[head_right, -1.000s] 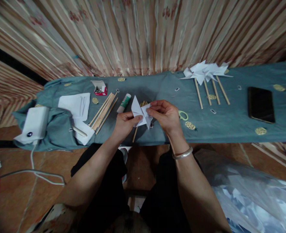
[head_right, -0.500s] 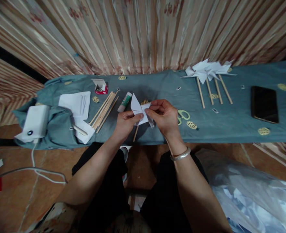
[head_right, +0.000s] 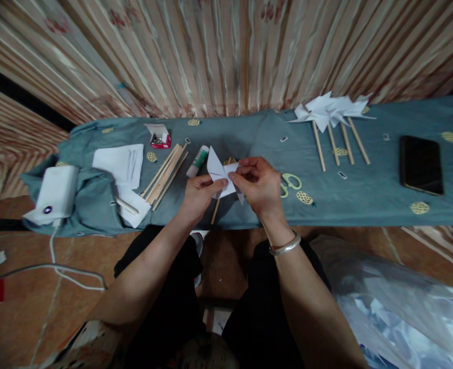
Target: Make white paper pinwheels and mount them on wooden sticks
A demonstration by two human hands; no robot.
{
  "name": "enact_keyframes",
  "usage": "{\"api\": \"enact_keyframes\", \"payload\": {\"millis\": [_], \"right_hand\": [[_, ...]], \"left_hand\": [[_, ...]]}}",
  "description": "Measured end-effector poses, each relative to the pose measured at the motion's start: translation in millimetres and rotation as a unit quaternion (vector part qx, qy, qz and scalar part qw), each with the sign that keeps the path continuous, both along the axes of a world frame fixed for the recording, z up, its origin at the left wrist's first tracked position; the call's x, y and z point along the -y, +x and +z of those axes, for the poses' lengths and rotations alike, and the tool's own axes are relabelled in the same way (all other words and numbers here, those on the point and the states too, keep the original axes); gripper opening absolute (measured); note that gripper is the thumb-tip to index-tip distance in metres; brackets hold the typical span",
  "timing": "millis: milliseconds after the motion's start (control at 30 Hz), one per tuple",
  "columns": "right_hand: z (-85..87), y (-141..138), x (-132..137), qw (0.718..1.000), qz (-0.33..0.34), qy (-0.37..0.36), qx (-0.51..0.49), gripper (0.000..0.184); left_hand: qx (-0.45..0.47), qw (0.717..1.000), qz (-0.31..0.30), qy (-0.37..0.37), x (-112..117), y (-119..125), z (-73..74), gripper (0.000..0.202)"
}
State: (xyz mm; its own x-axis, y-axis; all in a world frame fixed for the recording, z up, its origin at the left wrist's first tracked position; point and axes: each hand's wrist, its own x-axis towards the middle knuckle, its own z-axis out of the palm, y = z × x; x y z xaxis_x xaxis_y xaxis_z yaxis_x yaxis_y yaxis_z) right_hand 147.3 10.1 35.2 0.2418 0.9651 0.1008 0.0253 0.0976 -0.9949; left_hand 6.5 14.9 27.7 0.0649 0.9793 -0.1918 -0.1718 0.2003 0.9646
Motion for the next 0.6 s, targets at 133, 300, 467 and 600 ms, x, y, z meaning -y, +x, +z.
{"api": "enact_keyframes", "payload": {"millis": [133,300,467,600], "right_hand": [[1.6,-1.1,1.0,1.000,-0.005,-0.003,-0.010,0.036],[0.1,-1.2,1.3,1.000,-0.015,0.004,0.027,0.033],[-1.2,-1.1,1.2,0.999,-0.012,0.009,0.039,0.032],[-0.5,-1.8,1.1,0.999,-0.015,0.009,0.039,0.032]], "left_hand": [[0.016,1.000,0.001,-0.006,0.7,1.2,2.5,0.004],[0.022,1.000,0.001,-0.004,1.0,2.0,2.4,0.008],[0.019,1.000,0.014,-0.009,0.1,2.5,0.5,0.010],[0.013,1.000,0.014,-0.005,-0.2,3.0,-0.2,0.009]]}}
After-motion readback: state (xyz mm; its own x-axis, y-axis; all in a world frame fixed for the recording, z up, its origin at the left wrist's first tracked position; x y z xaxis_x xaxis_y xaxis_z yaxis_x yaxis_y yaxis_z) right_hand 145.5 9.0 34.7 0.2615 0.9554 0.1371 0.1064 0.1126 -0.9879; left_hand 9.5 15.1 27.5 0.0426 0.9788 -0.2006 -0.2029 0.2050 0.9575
